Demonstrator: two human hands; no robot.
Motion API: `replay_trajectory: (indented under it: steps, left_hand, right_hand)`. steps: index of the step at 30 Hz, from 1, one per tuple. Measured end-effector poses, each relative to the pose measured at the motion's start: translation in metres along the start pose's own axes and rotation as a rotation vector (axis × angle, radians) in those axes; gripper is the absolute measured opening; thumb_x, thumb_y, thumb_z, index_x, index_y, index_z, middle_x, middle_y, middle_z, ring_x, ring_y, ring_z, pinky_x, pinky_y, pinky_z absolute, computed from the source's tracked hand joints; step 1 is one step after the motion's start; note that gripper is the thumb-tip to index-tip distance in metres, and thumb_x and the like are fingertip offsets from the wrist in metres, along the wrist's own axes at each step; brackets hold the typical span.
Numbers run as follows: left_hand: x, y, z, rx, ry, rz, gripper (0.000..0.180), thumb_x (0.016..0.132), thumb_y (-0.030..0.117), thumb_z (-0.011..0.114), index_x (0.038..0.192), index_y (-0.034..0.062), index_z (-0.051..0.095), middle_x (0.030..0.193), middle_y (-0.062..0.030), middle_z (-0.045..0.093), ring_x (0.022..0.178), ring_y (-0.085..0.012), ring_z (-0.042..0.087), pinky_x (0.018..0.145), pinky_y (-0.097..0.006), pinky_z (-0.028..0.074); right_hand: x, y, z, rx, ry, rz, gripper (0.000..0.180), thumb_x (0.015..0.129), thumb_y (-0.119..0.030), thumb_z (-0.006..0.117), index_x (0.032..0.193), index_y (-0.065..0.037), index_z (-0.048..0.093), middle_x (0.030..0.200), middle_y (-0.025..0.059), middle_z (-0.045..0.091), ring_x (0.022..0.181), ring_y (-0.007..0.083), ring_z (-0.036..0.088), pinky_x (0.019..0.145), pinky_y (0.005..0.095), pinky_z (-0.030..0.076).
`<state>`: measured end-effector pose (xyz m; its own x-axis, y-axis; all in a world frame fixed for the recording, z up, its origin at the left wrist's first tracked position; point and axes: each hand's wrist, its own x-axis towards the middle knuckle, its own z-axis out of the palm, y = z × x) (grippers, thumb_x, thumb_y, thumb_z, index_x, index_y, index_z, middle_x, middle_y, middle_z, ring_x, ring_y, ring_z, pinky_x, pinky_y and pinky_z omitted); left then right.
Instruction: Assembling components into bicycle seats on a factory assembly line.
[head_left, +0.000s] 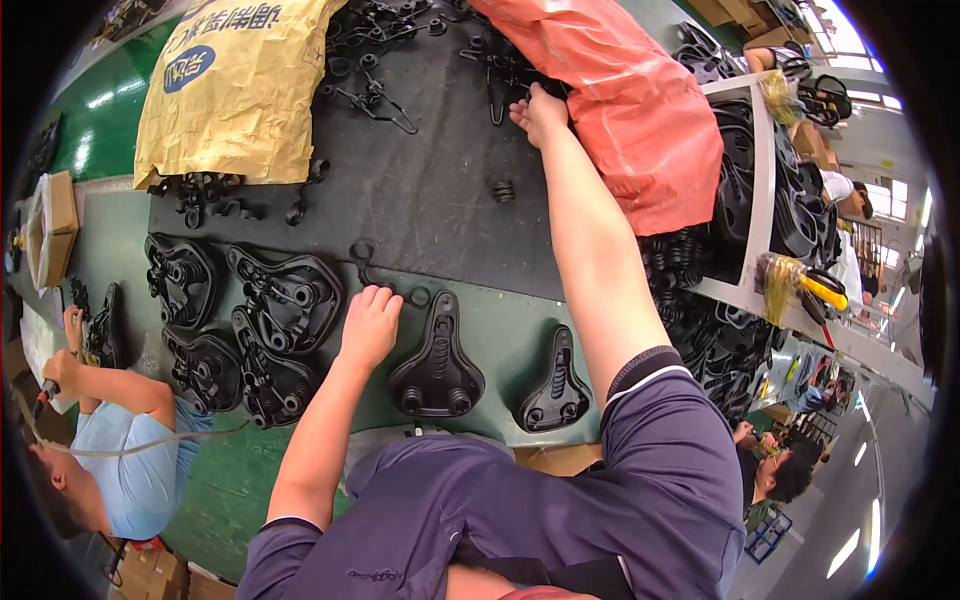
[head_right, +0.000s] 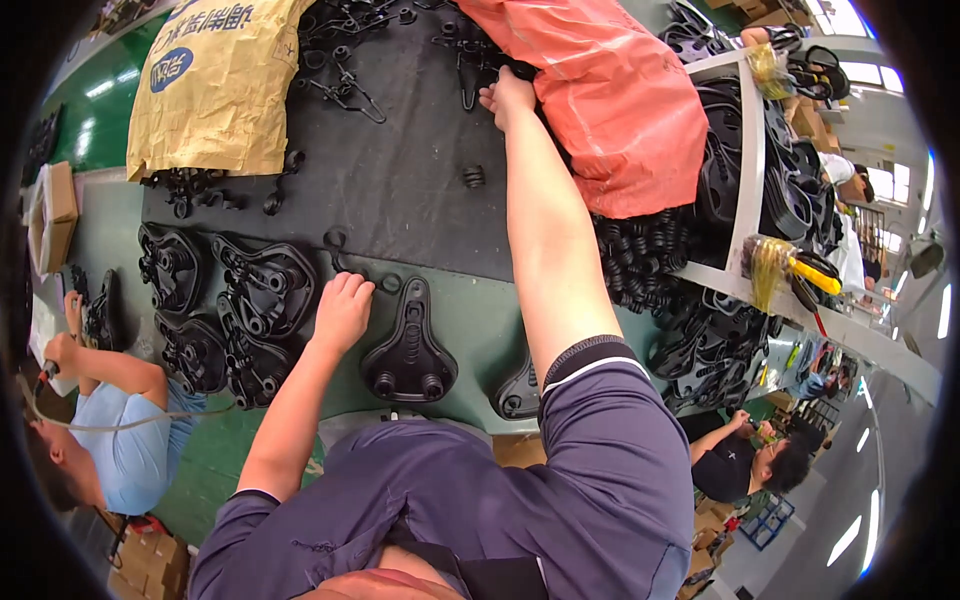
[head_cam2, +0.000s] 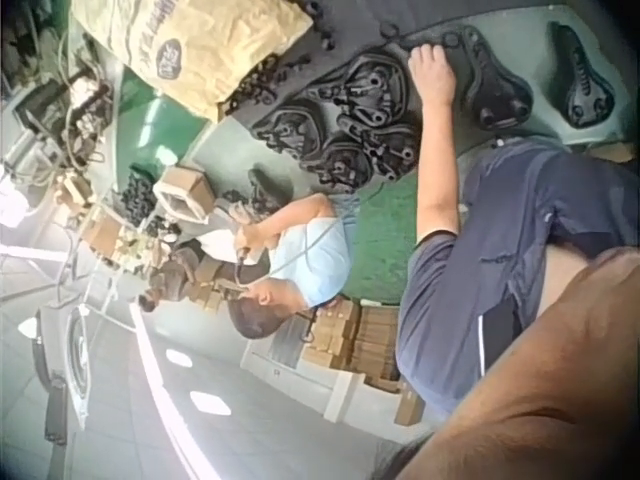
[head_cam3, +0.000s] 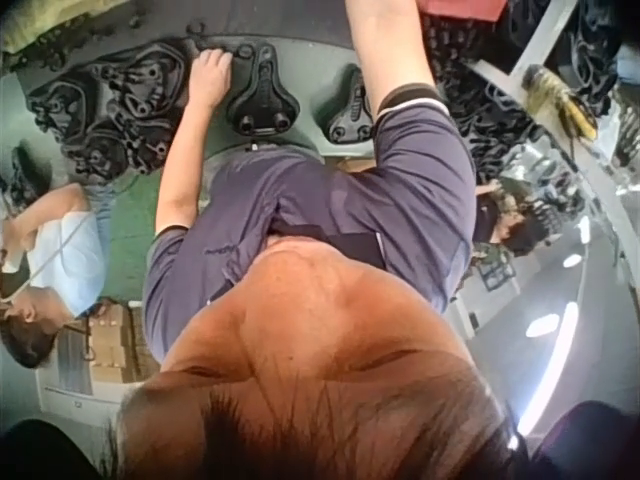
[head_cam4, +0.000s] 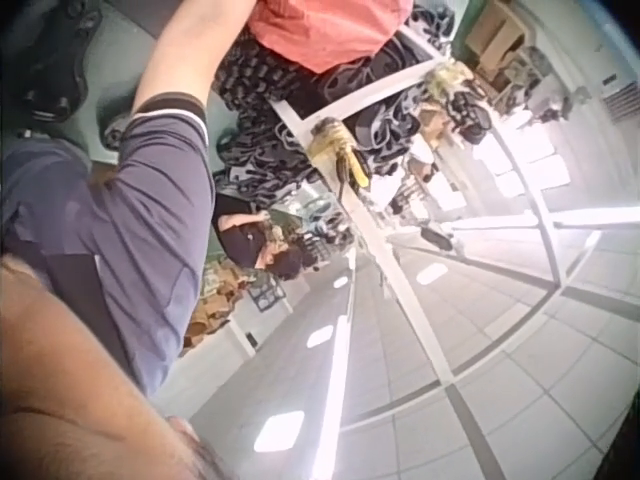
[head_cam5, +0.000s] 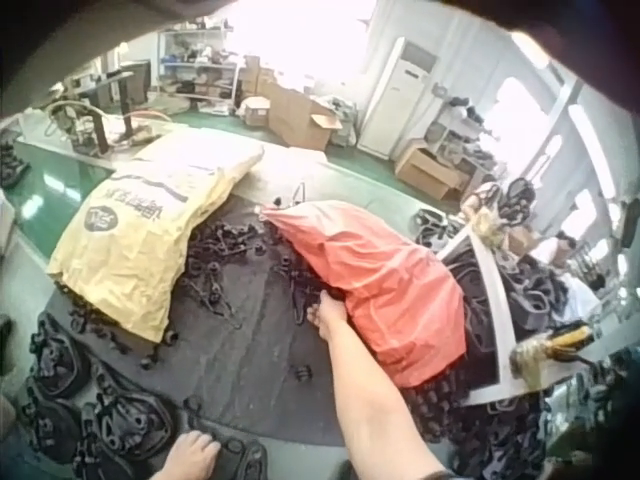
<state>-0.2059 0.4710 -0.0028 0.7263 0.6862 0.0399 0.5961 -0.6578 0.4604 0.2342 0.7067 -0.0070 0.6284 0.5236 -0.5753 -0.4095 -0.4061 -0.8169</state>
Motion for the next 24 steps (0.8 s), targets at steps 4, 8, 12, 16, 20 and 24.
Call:
replay_trajectory:
  steps: [4,8,12,16,20,24]
  left_hand:
    - [-0.019,0.004,-0.007,-0.03,-0.021,-0.05,0.031,0.085,0.013,0.073,0.115,0.0063,0.067,0.121,-0.012,0.064,0.119,-0.0326,0.06,0.101,-0.045,0.05]
    - [-0.025,0.011,-0.012,0.064,-0.002,-0.007,0.038,0.083,0.015,0.076,0.119,0.0056,0.066,0.127,-0.0131,0.061,0.122,-0.034,0.058,0.102,-0.046,0.05]
    - [-0.043,0.013,-0.01,0.09,-0.138,-0.148,0.051,0.082,0.018,0.081,0.127,0.0042,0.062,0.126,-0.0135,0.058,0.117,-0.0354,0.057,0.099,-0.05,0.05]
    - [-0.056,0.011,-0.001,0.089,-0.189,-0.23,0.048,0.086,0.02,0.08,0.126,0.0022,0.06,0.119,-0.0151,0.057,0.112,-0.0368,0.059,0.092,-0.048,0.054]
    - [-0.064,0.001,0.01,-0.05,-0.123,-0.224,0.026,0.093,0.017,0.074,0.114,0.005,0.066,0.117,-0.0162,0.06,0.111,-0.0392,0.063,0.094,-0.051,0.056]
    - [-0.08,0.002,0.002,-0.197,-0.073,-0.305,0.019,0.094,0.015,0.072,0.111,0.0072,0.071,0.112,-0.0167,0.069,0.106,-0.0421,0.068,0.092,-0.052,0.056]
  right_hand:
    - [-0.034,0.014,0.001,-0.207,-0.173,-0.106,0.034,0.104,-0.032,0.063,0.097,0.001,0.061,0.074,0.0079,0.065,0.056,0.02,0.064,0.047,0.0355,0.051]
    - [-0.117,0.052,-0.023,-0.183,-0.222,-0.064,0.033,0.105,-0.031,0.064,0.091,-0.002,0.056,0.07,0.0075,0.062,0.051,0.0167,0.056,0.044,0.0345,0.044]
    - [-0.212,0.085,-0.08,-0.322,-0.285,-0.113,0.032,0.109,-0.033,0.065,0.107,-0.001,0.059,0.078,0.0065,0.065,0.057,0.0138,0.062,0.05,0.0305,0.049]
    - [-0.279,0.098,-0.154,-0.264,-0.174,-0.179,0.026,0.109,-0.029,0.065,0.113,-0.004,0.06,0.081,0.005,0.067,0.061,0.0111,0.063,0.052,0.028,0.05]
    - [-0.334,0.111,-0.215,-0.609,-0.012,-0.573,0.025,0.107,-0.024,0.068,0.117,-0.003,0.06,0.087,0.0064,0.066,0.07,0.0169,0.066,0.063,0.0323,0.052]
    - [-0.377,0.139,-0.245,-0.9,-0.001,-1.097,0.023,0.099,-0.014,0.07,0.118,-0.004,0.06,0.096,0.0109,0.065,0.08,0.0286,0.068,0.07,0.0392,0.054]
